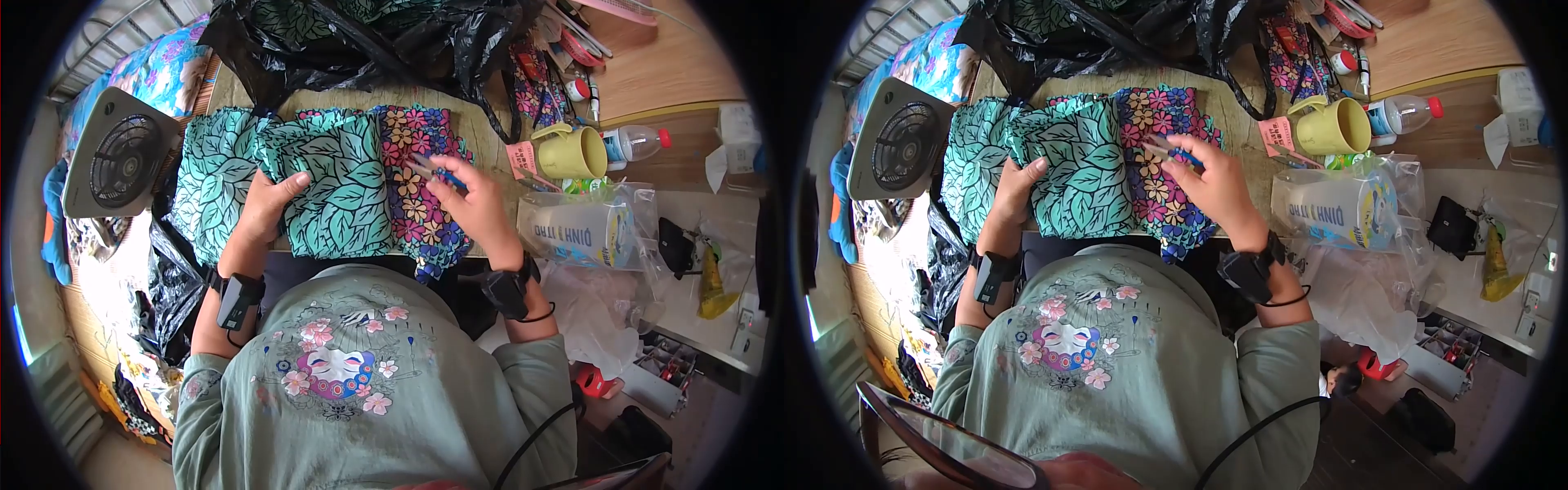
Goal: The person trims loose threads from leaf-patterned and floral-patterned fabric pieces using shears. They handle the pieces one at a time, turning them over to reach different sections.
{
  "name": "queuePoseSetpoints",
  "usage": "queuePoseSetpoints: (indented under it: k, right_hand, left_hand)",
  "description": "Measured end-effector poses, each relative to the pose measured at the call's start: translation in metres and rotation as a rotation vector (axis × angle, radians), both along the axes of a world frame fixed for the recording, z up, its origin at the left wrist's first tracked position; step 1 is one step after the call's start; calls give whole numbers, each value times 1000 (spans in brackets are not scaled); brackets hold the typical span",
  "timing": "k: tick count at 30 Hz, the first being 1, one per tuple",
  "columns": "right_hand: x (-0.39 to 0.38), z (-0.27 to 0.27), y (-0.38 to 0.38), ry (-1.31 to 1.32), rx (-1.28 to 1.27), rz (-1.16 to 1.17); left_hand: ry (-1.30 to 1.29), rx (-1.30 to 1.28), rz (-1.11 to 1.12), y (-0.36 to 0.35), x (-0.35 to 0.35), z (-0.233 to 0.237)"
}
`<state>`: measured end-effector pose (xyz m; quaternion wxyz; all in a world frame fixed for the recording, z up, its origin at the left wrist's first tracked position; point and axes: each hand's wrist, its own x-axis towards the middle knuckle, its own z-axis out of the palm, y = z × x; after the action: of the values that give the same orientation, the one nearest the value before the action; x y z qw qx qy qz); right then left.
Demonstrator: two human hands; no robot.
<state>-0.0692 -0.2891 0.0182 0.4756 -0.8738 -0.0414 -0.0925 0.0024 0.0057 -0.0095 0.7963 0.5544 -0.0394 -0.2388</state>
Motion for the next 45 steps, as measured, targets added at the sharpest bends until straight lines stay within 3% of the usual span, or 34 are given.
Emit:
queuePoseSetpoints:
  k: [5,8,24,45]
  right_hand:
    - [-15,-4,-10,20,-271,78]
    - [-20,-7,-10,-13,-338,89]
    - [-16,-2,-4,-40,-494,93]
    - [-18,-5,0,-56,-505,48]
  left_hand:
    - [-28,-85,4,-4,0,4]
    - [-22,33,10,-6,-1,9]
    - [18,63,12,-9,-1,13]
    - [35,84,36,-8,-2,10]
